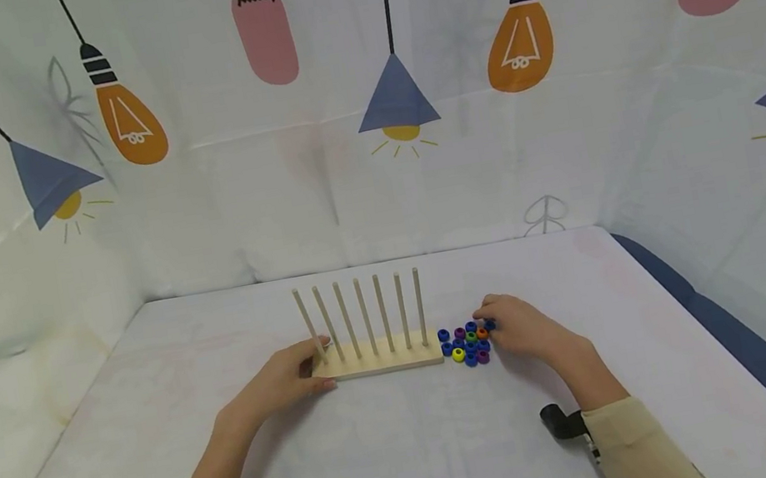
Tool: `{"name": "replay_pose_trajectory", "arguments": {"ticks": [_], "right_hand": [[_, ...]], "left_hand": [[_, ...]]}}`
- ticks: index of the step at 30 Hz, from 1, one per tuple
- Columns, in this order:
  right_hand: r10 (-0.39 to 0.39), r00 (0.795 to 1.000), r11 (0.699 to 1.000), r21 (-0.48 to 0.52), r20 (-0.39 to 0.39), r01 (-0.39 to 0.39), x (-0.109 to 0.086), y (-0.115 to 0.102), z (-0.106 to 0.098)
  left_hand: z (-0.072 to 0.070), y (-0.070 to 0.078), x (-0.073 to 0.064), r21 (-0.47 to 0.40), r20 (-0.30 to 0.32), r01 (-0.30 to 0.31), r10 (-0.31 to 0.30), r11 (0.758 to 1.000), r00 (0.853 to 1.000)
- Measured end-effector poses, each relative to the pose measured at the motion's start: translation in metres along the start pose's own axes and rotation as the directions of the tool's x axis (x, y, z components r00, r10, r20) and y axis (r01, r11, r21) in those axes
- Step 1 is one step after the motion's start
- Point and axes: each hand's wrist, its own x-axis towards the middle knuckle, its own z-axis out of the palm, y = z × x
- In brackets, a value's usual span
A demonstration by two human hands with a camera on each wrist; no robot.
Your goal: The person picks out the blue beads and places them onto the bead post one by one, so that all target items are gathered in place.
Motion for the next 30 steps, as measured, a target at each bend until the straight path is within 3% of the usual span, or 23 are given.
{"name": "replay_pose_trajectory", "arguments": {"ticks": [5, 11, 18, 24, 30], "right_hand": [[0.021, 1.0, 1.0, -0.008, -0.001, -0.021, 0.0011, -0.0011, -0.0014], [0.065, 0.998, 0.997, -0.039, -0.001, -0.065, 0.0021, -0.0024, -0.0035], [0.094, 0.996, 0.996, -0.002, 0.001, -0.094, 0.0013, 0.002, -0.0021], [0.112, 0.994, 0.994, 0.012, -0.005, -0.112, 0.0033, 0.0061, -0.001], [0.123, 0.992, 0.992, 0.029, 0.016, -0.124, 0.0087, 0.0013, -0.0002]], "left_hand": [[0.0009, 0.0007, -0.0009, -0.018, 0.009, 0.023, -0.023, 1.0, 1.0], [0.0009, 0.0011, -0.0014, -0.014, 0.02, -0.012, 0.012, 1.0, 1.0], [0.0023, 0.0027, 0.0025, -0.005, 0.018, -0.014, 0.014, 1.0, 1.0], [0.0025, 0.0039, 0.0071, 0.006, -0.002, 0.007, -0.007, 1.0, 1.0], [0.0001, 0.0035, 0.0025, -0.008, -0.005, 0.033, -0.033, 0.999, 0.999]]}}
